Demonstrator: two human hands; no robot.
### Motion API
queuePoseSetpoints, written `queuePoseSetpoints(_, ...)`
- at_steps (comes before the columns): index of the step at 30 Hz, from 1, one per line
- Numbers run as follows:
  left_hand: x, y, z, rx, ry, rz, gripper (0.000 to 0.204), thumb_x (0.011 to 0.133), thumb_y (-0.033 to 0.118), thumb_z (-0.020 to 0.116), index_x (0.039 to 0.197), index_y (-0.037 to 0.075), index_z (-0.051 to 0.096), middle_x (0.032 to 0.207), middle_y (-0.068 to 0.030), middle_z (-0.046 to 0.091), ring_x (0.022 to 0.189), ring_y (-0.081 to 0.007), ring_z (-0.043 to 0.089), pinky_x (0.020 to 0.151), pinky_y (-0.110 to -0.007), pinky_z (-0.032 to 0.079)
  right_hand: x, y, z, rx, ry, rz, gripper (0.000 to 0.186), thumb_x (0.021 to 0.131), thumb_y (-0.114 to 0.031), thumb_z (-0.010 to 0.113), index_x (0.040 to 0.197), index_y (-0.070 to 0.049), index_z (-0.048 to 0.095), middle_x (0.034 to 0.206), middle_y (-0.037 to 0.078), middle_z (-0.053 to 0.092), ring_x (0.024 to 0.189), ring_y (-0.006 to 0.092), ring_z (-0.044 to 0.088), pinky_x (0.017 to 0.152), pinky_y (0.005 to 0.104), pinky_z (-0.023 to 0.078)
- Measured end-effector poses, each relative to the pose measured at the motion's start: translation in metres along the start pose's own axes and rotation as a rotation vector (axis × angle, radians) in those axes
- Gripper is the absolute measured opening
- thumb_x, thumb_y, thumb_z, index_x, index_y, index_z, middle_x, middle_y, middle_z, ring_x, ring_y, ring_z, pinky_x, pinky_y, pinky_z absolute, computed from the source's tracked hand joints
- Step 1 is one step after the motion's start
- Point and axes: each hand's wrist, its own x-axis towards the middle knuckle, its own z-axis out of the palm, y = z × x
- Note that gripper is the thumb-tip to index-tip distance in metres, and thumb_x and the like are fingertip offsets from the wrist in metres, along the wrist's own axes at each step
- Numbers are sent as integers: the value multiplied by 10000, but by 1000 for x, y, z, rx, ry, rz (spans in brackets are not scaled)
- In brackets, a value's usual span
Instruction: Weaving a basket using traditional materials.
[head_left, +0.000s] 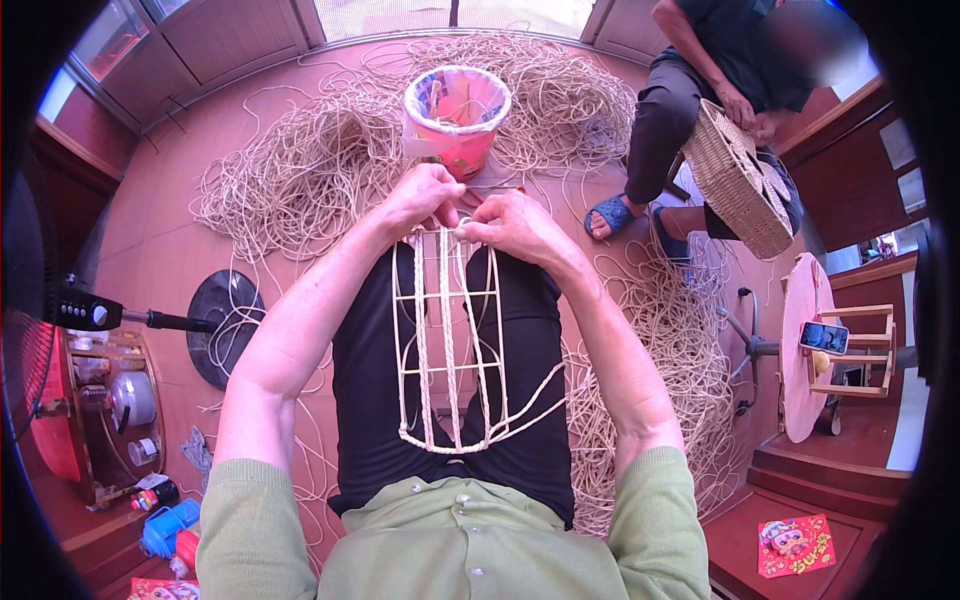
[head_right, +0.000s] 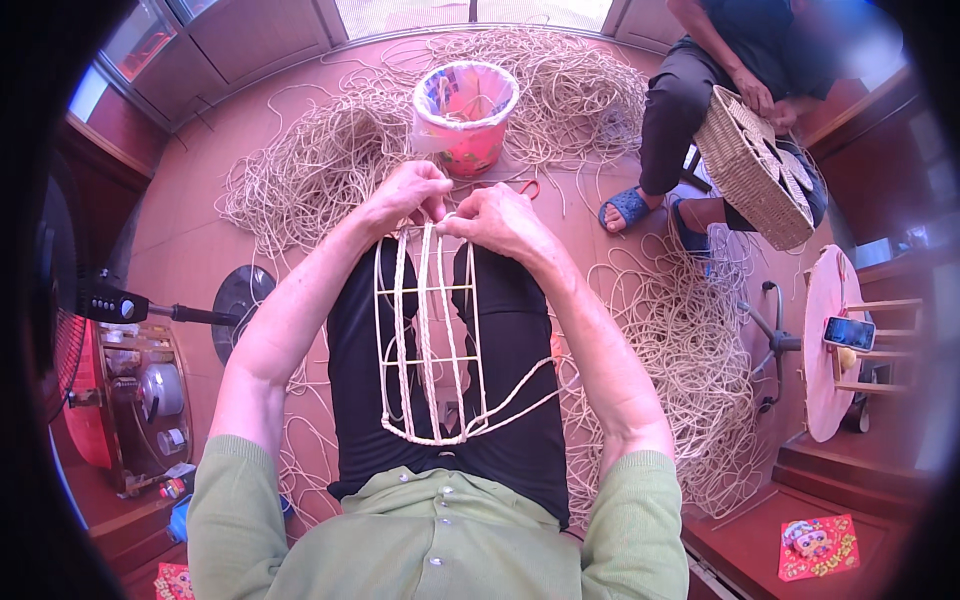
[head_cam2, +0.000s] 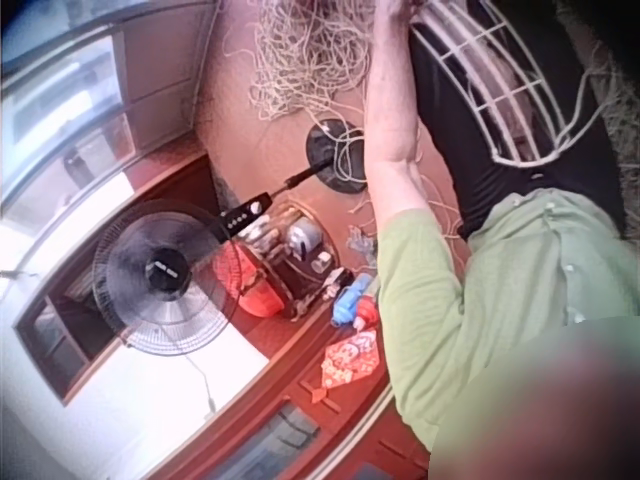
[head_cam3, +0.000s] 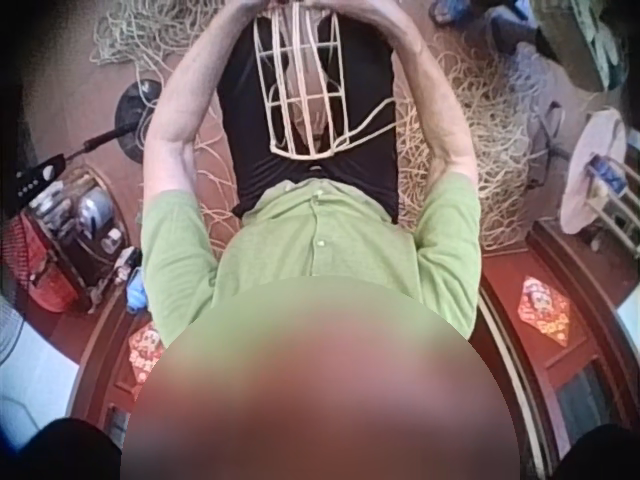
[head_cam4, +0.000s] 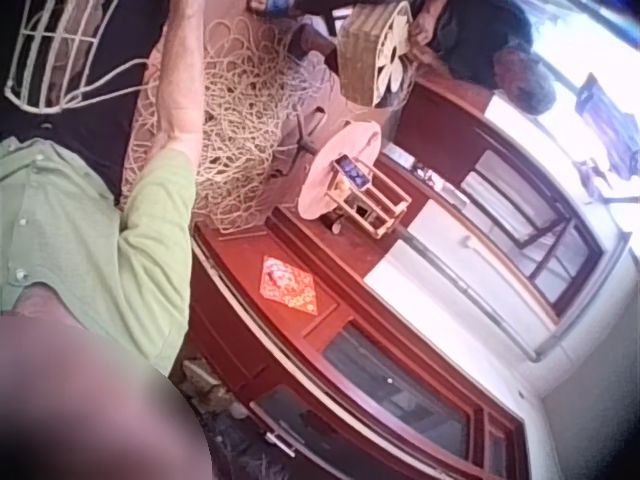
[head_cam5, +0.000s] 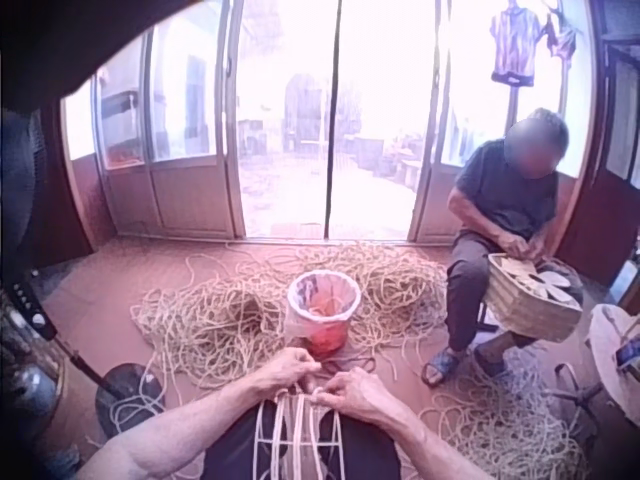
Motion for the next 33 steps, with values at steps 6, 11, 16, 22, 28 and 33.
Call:
queuePoseSetpoints(6, 6, 3, 1, 42, -216, 40, 154, 817, 56, 756, 964, 18, 733, 792, -28, 705, 718, -116, 629, 691, -281, 491, 1, -7, 2, -31, -48, 51, 391, 804, -483, 777, 879, -101, 817, 748, 157, 729, 775, 294, 731, 765, 459, 534)
queuePoseSetpoints(11, 3, 35, 5, -351, 144, -48, 280, 799, -130, 630, 1001, 61, 600, 852, -95, 665, 696, -183, 663, 589, -269, 494, -3, -6, 0, 14, -13, 20, 381, 907, -455, 674, 935, -98, 804, 782, 163, 731, 816, 332, 730, 799, 489, 523)
queuePoseSetpoints(16, -3, 41, 20, -452, 263, -61, 281, 839, -128, 628, 1029, 69, 563, 871, -96, 670, 721, -182, 676, 610, -309, 547, -50, -28, 10, -324, 494, -304, 394, 914, -443, 706, 992, -64, 779, 974, 163, 708, 997, 330, 643, 904, 514, 476)
queuePoseSetpoints(22, -59, 58, 33, -221, 370, 319, 251, 927, 162, 740, 1101, 3, 656, 961, -68, 719, 825, -135, 657, 776, -300, 516, -32, -25, 19, 235, 369, 47, 307, 907, -265, 660, 839, 30, 709, 827, 255, 696, 847, 430, 692, 833, 524, 521)
queuePoseSetpoints(28, -221, -7, 85, 664, 250, 753, 287, 749, 333, 843, 792, 97, 687, 836, -48, 650, 877, -268, 601, 883, -457, 407, 20, -12, 14, 416, 414, 98, 405, 981, -359, 567, 975, 5, 743, 902, 177, 738, 872, 275, 718, 815, 430, 546)
queuePoseSetpoints(33, -272, -28, 129, 750, 295, 706, 260, 716, 321, 855, 766, 114, 705, 817, 1, 637, 883, -236, 571, 977, -495, 339, 47, -23, 32, -110, 483, 4, 402, 985, -340, 507, 943, -9, 731, 934, 212, 733, 900, 365, 710, 855, 479, 539)
